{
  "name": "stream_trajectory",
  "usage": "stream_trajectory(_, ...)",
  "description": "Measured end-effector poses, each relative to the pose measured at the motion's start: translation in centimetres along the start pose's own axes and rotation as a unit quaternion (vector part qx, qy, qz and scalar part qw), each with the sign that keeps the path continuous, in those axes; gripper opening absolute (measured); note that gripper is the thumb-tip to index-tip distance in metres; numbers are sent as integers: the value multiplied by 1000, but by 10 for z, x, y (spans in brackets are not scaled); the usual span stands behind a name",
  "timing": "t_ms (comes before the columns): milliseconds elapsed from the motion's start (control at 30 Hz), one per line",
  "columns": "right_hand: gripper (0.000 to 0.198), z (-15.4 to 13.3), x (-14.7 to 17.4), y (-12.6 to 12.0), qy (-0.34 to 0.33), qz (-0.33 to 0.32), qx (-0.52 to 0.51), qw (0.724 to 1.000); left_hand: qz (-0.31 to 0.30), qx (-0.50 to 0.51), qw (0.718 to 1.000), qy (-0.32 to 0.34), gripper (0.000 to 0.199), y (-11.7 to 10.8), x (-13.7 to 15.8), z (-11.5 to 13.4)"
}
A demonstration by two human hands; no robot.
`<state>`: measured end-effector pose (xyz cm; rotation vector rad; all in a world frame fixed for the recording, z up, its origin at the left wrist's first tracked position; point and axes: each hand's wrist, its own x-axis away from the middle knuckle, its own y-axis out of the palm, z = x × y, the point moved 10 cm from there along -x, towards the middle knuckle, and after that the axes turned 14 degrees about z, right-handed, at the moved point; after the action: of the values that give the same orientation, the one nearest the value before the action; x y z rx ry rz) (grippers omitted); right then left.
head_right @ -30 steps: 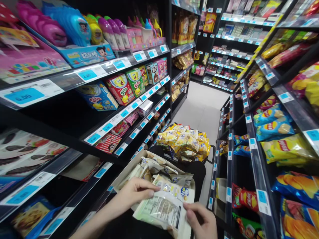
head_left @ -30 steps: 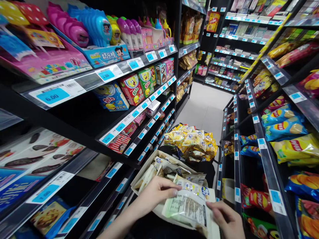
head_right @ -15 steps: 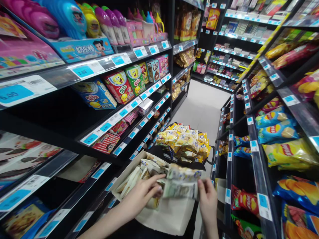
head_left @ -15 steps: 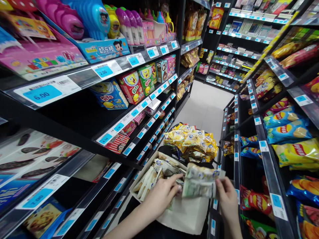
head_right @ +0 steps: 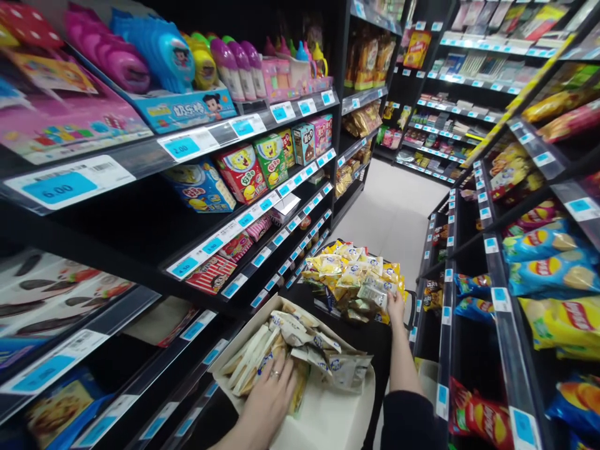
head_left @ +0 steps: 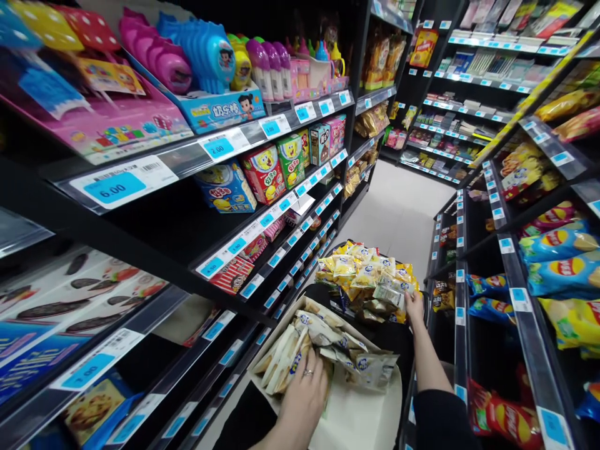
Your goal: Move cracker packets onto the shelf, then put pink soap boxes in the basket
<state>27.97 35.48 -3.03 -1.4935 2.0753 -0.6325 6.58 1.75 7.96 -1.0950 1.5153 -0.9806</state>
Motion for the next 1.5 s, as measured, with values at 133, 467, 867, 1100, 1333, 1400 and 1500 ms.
stream_trajectory(133, 29, 13, -6, 23, 16, -28, 40, 999, 12, -37, 998, -39, 33, -8, -8, -12)
stream_trajectory(467, 29, 37, 7, -7, -29, -41, 195, 980, -55, 8, 995, -81, 34, -8, -16, -17)
stream_trajectory(867, 49, -8, 40, 38, -172, -94, 358, 913, -39, -18, 995, -94, 33, -26, -13, -31)
stream_trajectory(1100, 34, -34, 62, 64, -333, -188, 339, 860, -15, -22, 995, -101, 39, -41, -14, -42)
stream_trajectory(1333, 31, -31, 77, 75, -351, -231, 331, 845, -53, -4, 990, -128, 38, -40, -20, -47)
stream_trajectory(1400, 32, -29, 76, 72, -346, -237, 332, 845, -55, -11, 990, -128, 48, -46, -22, -52)
stream_trajectory(1500, 34, -29, 74, 63, -343, -233, 334, 846, -70, 2, 991, -116, 66, -53, -26, -61)
